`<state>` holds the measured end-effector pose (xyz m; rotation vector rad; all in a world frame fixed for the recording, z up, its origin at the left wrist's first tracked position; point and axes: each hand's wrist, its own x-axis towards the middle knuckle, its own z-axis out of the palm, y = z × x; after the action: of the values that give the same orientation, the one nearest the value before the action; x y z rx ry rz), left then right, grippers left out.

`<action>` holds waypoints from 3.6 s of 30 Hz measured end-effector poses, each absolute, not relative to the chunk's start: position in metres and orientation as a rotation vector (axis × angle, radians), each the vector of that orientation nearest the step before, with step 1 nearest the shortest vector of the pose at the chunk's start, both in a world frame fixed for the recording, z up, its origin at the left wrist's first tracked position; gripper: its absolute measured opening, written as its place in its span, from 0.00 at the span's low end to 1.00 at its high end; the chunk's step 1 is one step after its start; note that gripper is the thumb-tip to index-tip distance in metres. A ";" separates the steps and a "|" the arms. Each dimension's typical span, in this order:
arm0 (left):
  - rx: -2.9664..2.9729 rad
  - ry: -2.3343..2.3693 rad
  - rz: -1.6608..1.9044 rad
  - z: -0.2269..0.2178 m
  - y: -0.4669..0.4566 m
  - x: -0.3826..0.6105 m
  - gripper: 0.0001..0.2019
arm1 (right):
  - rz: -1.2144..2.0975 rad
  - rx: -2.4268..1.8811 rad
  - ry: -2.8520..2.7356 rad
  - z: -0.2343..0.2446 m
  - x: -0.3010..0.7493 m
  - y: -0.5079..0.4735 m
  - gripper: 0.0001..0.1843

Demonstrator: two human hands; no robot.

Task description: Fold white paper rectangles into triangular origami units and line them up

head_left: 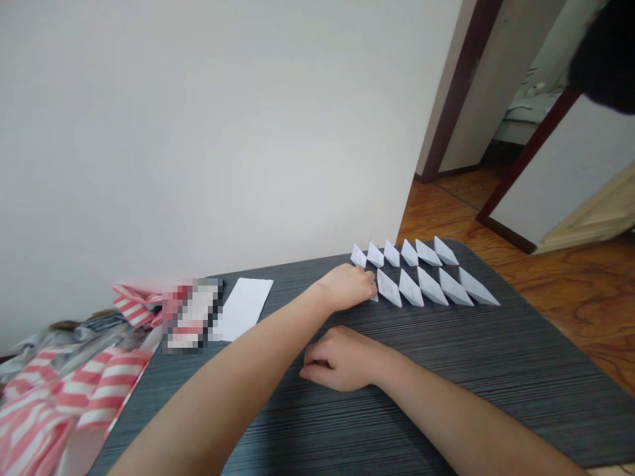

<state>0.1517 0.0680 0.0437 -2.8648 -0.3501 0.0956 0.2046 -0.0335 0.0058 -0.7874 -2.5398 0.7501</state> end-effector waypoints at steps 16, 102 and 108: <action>-2.845 -0.362 0.050 0.036 0.078 0.137 0.07 | 0.759 -0.799 -2.570 0.009 0.205 -0.033 0.19; -1.973 -2.287 -0.442 0.008 0.024 -0.051 0.17 | 1.017 -1.185 -2.196 0.000 0.204 -0.022 0.15; -1.895 -2.164 -1.159 0.033 0.007 -0.045 0.14 | 1.110 -1.175 -2.064 -0.008 0.206 -0.020 0.15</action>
<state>-0.0449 0.0075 0.0326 -1.8947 -2.1644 -1.1587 0.2062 -0.0202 -0.0081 -1.1748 -2.0642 1.1096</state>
